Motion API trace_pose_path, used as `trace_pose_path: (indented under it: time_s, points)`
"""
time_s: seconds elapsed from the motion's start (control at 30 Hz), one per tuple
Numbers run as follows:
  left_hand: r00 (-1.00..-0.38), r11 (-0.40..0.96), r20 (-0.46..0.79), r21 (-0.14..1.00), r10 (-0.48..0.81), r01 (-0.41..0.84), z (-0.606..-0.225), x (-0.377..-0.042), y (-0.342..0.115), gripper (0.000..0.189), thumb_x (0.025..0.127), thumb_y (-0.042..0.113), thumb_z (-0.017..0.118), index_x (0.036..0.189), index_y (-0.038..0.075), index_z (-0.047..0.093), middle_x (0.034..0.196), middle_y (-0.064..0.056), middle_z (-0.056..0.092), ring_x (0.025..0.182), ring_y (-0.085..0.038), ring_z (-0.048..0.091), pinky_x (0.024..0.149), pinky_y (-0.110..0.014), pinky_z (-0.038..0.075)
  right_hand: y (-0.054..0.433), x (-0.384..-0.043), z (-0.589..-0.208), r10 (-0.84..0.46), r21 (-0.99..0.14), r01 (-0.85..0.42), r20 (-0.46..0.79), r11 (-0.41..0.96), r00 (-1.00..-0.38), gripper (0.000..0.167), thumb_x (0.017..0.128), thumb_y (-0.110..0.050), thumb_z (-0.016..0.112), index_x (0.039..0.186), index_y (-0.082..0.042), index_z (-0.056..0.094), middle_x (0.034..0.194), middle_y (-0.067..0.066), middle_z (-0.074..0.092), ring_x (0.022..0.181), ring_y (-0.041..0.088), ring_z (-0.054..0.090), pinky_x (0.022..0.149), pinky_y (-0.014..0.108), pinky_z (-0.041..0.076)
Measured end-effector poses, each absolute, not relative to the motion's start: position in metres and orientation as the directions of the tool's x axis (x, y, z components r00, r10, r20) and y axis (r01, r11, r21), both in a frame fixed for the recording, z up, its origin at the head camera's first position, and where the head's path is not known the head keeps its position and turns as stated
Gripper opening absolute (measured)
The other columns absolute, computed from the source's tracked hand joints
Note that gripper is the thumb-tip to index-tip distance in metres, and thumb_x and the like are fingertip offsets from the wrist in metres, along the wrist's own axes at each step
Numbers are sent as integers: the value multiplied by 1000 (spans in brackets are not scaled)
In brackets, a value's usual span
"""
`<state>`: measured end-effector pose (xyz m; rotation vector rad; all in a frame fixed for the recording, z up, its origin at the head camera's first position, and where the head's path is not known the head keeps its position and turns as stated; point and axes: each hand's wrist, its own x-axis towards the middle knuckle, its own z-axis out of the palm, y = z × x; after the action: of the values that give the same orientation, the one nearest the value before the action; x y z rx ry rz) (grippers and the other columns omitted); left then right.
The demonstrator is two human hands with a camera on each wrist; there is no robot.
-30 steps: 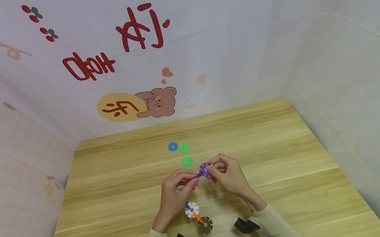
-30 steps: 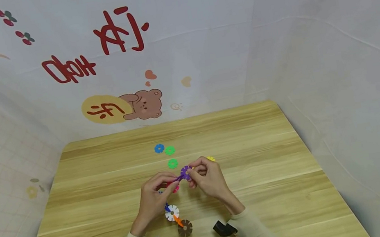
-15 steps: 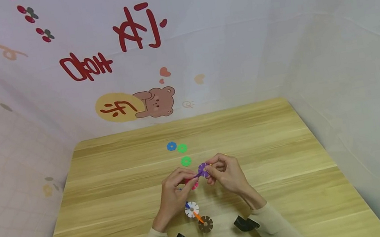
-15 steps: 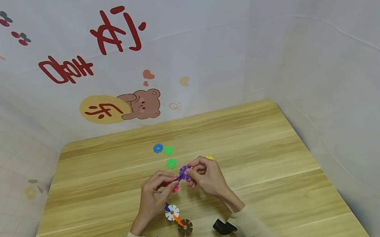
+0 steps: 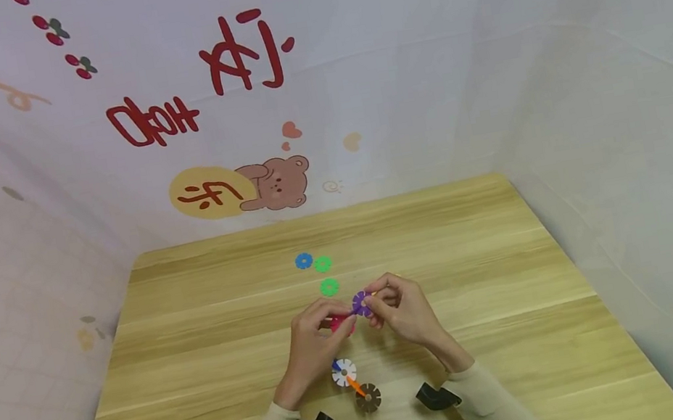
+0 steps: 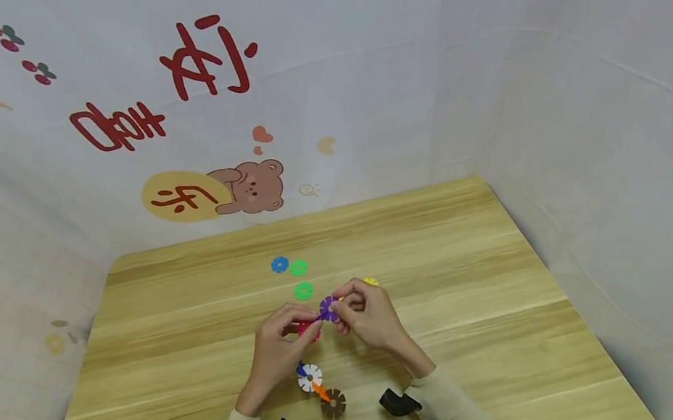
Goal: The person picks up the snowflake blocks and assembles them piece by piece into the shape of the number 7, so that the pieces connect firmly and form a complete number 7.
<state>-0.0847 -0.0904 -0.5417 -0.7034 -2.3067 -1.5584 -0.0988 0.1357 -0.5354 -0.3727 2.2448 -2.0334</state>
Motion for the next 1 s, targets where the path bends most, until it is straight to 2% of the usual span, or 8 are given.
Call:
trace_pose_path:
  time_s: [0.33, 0.57, 0.8, 1.0]
  points:
    - [-884, 318, 402, 828, 239, 463, -542, -83, -94, 9, 96, 5, 90, 104, 5, 85, 116, -9, 85, 101, -27, 84, 76, -26, 71, 132, -98, -540, -310, -968, -219, 172, 123, -935, 16, 108, 0, 72, 124, 3, 70, 89, 26, 81, 69, 48, 77, 61, 57, 69]
    - [-902, 328, 370, 843, 220, 426, -541, -81, -101, 11, 94, 1, 91, 102, 5, 85, 118, -10, 86, 107, -30, 85, 78, -31, 73, 131, -99, -540, -357, -965, -224, 164, 136, -920, 20, 110, -1, 70, 130, 2, 70, 94, 31, 80, 74, 47, 79, 66, 55, 70]
    - [-922, 343, 338, 857, 188, 384, -542, -80, -109, 11, 93, 0, 92, 101, 6, 86, 118, -11, 87, 106, -30, 86, 82, -33, 73, 131, -106, -547, -331, -946, -260, 187, 194, -925, 23, 110, -4, 72, 131, 6, 70, 95, 20, 84, 77, 44, 81, 70, 42, 71]
    - [-925, 377, 352, 845, 145, 380, -545, -79, -120, 11, 93, 5, 93, 101, 10, 87, 115, -7, 88, 101, -26, 86, 79, -32, 73, 131, -118, -558, -306, -928, -276, 195, 249, -932, 22, 108, -4, 74, 127, 8, 72, 97, 20, 84, 81, 44, 80, 72, 29, 69]
